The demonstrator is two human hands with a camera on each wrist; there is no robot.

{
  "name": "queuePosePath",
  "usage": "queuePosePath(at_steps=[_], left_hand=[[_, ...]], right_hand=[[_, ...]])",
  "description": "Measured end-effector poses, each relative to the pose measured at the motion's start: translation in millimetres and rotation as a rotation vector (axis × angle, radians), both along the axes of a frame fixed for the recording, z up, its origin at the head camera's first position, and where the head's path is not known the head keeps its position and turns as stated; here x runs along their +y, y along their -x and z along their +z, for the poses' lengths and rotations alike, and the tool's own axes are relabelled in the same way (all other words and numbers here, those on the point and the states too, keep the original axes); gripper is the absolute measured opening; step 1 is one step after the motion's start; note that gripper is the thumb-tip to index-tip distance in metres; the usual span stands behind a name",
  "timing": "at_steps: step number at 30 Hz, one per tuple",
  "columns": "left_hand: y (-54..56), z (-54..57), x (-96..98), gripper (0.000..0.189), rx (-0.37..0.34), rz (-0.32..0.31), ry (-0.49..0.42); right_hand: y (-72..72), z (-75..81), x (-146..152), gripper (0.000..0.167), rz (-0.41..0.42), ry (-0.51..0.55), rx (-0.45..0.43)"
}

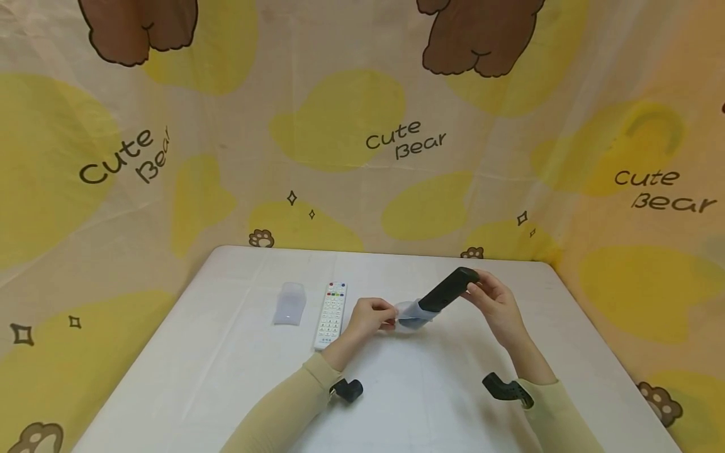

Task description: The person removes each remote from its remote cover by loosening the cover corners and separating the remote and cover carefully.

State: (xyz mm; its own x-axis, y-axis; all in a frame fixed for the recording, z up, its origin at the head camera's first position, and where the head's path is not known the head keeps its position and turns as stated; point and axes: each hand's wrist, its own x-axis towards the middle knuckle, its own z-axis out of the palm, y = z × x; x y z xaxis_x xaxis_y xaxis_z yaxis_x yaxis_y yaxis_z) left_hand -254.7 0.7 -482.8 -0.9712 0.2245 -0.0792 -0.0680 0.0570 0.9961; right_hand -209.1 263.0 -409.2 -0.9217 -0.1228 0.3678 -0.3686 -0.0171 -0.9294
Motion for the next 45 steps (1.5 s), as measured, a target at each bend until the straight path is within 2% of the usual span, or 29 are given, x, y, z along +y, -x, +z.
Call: queuePosePath(at_steps=[12, 16, 20, 27, 39, 45], left_hand=[[0.5, 3.8, -3.7, 0.017, 0.023, 0.002, -0.003], [0.8, 5.9, -2.5, 0.016, 0.025, 0.024, 0.008], [1.3, 2.1, -1.4, 0.014, 0.032, 0.051, 0.002], [2.6, -1.5, 0.1, 0.013, 0.046, 0.103, -0.015], [3.3, 2.7, 1.8, 0.012, 0.023, 0.153, -0.060], [5.4, 1.2, 2.3, 0.011, 0.064, 0.176, -0.061]], right_hand=[[0.4, -2.0, 2.2, 0.031, 0.051, 0.028, 0.009], [2.3, -3.5, 6.9, 0.029, 0.081, 0.059, -0.033], [2.4, -5.8, 10.5, 0.028, 0.104, 0.075, -0.082], [2.3, -11.2, 12.4, 0.028, 0.123, 0.079, -0.092], [4.1, -20.4, 10.2, 0.021, 0.069, 0.164, -0.137], [3.3, -19.5, 9.0, 0.031, 0.020, 0.110, -0.178]])
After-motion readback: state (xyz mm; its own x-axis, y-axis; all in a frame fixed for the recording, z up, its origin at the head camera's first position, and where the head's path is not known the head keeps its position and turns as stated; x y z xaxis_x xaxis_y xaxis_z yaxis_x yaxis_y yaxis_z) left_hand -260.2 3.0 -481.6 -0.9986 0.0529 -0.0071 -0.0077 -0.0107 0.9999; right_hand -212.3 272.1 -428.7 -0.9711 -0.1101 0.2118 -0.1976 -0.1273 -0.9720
